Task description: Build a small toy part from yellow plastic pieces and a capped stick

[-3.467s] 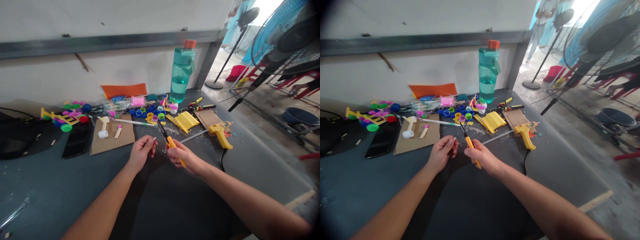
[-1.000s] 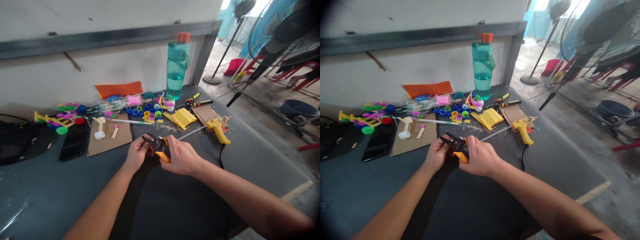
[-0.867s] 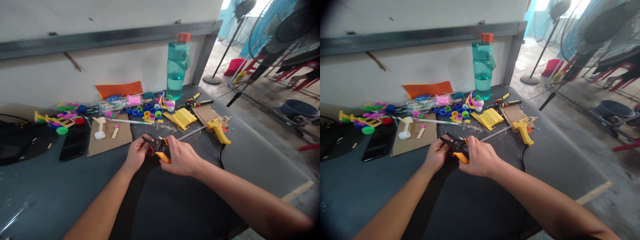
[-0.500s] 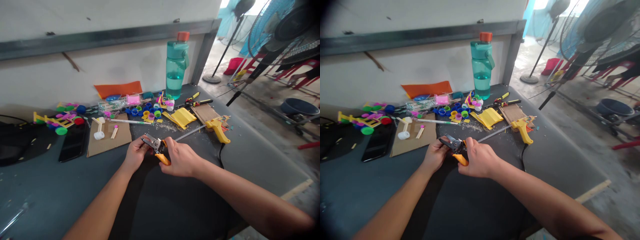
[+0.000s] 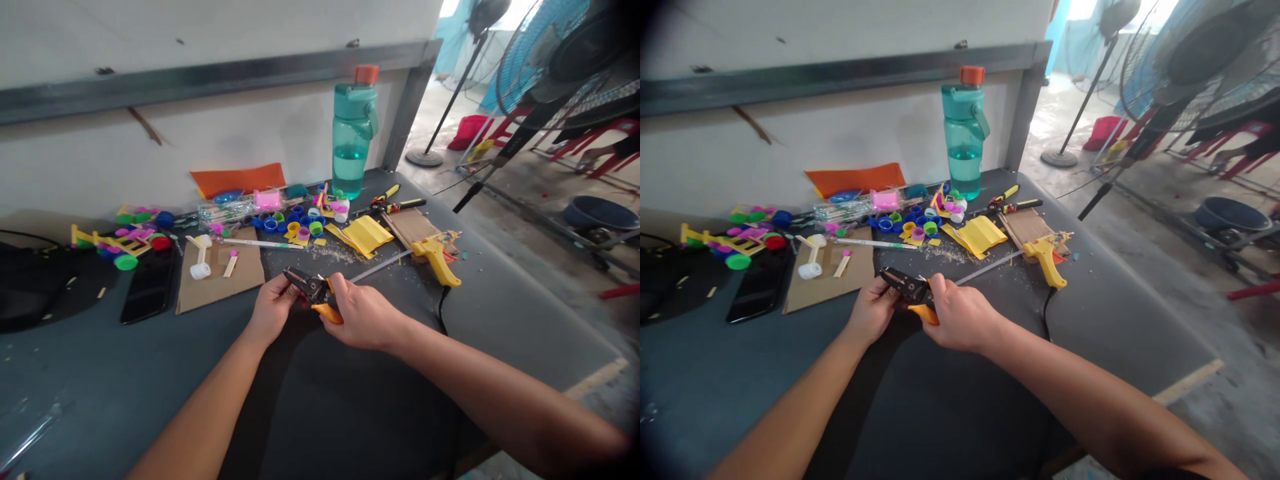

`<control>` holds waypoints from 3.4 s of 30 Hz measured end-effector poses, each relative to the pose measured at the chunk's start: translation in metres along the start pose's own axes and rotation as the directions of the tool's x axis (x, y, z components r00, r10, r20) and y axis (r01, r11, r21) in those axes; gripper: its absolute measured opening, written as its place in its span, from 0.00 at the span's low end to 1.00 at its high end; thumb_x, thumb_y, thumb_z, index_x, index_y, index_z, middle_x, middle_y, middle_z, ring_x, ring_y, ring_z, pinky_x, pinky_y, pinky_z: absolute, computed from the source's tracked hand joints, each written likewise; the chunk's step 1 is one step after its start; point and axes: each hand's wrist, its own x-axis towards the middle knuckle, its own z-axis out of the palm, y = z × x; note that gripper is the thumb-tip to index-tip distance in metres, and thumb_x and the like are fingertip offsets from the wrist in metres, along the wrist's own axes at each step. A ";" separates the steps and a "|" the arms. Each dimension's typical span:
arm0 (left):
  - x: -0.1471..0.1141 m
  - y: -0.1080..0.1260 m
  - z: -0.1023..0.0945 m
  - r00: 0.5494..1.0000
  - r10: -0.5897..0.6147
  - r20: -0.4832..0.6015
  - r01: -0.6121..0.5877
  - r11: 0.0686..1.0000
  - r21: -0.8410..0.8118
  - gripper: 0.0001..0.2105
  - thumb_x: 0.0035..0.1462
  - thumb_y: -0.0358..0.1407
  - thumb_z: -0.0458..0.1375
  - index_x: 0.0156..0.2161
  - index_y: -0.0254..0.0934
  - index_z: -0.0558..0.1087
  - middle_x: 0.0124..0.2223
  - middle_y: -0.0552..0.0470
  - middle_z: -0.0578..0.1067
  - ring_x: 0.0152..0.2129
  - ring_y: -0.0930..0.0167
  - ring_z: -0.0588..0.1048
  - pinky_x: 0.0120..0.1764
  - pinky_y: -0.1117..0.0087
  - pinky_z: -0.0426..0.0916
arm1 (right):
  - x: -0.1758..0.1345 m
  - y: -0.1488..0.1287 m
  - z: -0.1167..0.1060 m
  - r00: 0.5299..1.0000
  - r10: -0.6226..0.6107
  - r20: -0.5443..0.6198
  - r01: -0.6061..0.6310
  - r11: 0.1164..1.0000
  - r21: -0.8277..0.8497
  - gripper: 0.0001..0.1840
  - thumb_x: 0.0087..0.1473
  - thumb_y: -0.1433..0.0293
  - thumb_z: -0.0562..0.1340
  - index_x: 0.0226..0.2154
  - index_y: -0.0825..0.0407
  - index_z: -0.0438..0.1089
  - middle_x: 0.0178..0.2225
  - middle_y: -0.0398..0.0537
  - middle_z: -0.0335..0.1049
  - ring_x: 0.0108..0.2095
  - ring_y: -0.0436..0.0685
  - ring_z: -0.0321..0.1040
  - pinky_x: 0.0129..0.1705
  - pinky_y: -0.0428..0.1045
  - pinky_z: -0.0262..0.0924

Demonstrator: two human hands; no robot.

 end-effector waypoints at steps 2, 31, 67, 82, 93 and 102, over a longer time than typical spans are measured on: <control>0.000 0.002 0.002 0.999 -0.031 0.027 0.032 0.998 -0.060 0.12 0.52 0.44 0.63 0.31 0.36 0.73 0.26 0.54 0.73 0.23 0.73 0.70 0.29 0.71 0.67 | 0.001 0.000 0.000 1.000 0.002 -0.028 -0.002 1.000 0.008 0.22 0.51 0.56 0.57 0.42 0.53 0.54 0.35 0.51 0.71 0.31 0.60 0.72 0.28 0.48 0.54; -0.002 0.014 -0.001 0.981 -0.180 0.068 0.191 0.954 -0.231 0.16 0.38 0.43 0.71 0.27 0.35 0.74 0.23 0.54 0.70 0.18 0.78 0.63 0.20 0.77 0.54 | -0.002 -0.002 -0.002 0.998 -0.045 0.050 0.043 0.998 0.045 0.22 0.47 0.56 0.59 0.40 0.52 0.55 0.34 0.51 0.72 0.30 0.61 0.72 0.28 0.49 0.54; 0.000 0.017 0.002 0.986 -0.158 0.049 0.165 0.953 -0.255 0.10 0.47 0.38 0.67 0.34 0.36 0.75 0.23 0.56 0.70 0.18 0.79 0.65 0.20 0.78 0.58 | -0.001 0.003 0.007 0.998 0.059 -0.019 -0.054 0.982 0.183 0.24 0.47 0.55 0.59 0.41 0.51 0.54 0.30 0.47 0.70 0.28 0.59 0.70 0.28 0.48 0.49; 0.001 0.017 -0.004 0.998 -0.040 0.052 0.043 0.996 -0.074 0.09 0.49 0.40 0.66 0.29 0.35 0.75 0.25 0.55 0.68 0.22 0.76 0.66 0.25 0.76 0.60 | -0.002 -0.001 0.003 0.999 0.030 -0.016 -0.029 0.996 0.086 0.22 0.47 0.56 0.58 0.40 0.51 0.54 0.32 0.50 0.72 0.29 0.60 0.72 0.26 0.48 0.48; 0.001 0.015 -0.007 0.999 0.008 0.031 -0.009 1.000 0.019 0.09 0.52 0.40 0.64 0.28 0.36 0.75 0.25 0.55 0.69 0.23 0.75 0.66 0.27 0.75 0.61 | -0.001 0.000 0.000 1.000 0.016 0.026 -0.017 0.999 0.038 0.19 0.49 0.59 0.57 0.40 0.51 0.52 0.32 0.49 0.73 0.29 0.60 0.72 0.26 0.48 0.47; 0.001 0.011 -0.009 0.999 -0.033 -0.029 0.033 0.999 0.026 0.10 0.50 0.41 0.65 0.27 0.36 0.75 0.25 0.54 0.71 0.23 0.74 0.67 0.28 0.74 0.63 | 0.002 0.005 0.006 1.000 -0.012 0.009 0.011 0.997 0.079 0.16 0.52 0.62 0.57 0.40 0.51 0.52 0.30 0.47 0.73 0.28 0.59 0.72 0.24 0.47 0.45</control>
